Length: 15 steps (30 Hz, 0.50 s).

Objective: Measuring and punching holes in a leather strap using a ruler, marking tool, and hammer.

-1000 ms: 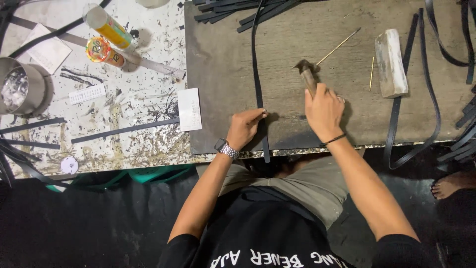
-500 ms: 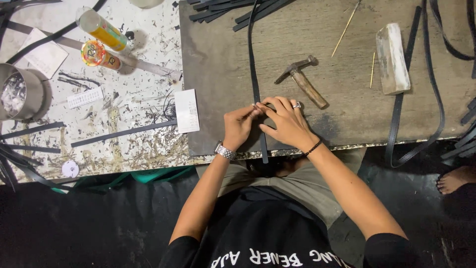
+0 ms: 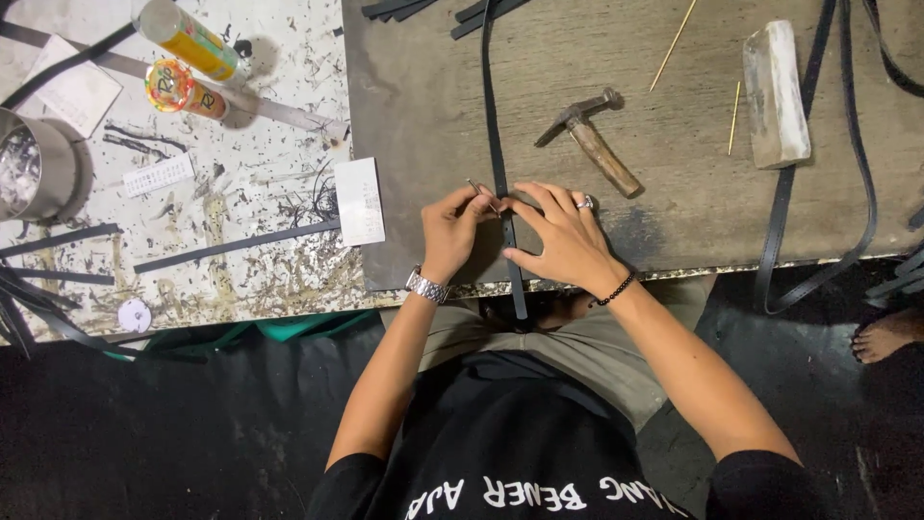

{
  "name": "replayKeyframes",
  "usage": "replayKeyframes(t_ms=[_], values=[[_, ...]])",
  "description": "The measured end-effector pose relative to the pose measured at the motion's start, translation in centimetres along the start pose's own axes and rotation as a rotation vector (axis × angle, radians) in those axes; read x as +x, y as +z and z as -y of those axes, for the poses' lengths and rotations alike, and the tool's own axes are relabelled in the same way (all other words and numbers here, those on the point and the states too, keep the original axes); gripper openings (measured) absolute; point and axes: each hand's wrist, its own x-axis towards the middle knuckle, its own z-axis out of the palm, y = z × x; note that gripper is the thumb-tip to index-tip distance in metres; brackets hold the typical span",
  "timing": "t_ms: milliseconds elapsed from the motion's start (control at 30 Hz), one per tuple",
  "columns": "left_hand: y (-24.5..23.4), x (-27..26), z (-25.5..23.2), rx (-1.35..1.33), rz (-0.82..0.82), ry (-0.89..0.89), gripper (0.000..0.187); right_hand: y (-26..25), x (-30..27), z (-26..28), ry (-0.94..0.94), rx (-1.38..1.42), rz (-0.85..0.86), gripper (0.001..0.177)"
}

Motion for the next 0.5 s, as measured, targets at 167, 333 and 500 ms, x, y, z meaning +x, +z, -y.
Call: replayKeyframes(t_ms=[167,333,500], values=[[0.19,0.06,0.79,0.084,-0.016,0.015,0.009,0.69,-0.12,-0.42,-0.005,0.015,-0.022,0.066],[0.47,0.22,0.89,0.160,-0.011,0.082,0.007,0.48,-0.04,-0.33,-0.017,0.048,-0.045,0.062],[0.24,0.32,1.02,0.199,0.002,0.112,0.007,0.59,-0.05,-0.49,-0.018,0.023,-0.036,0.062]])
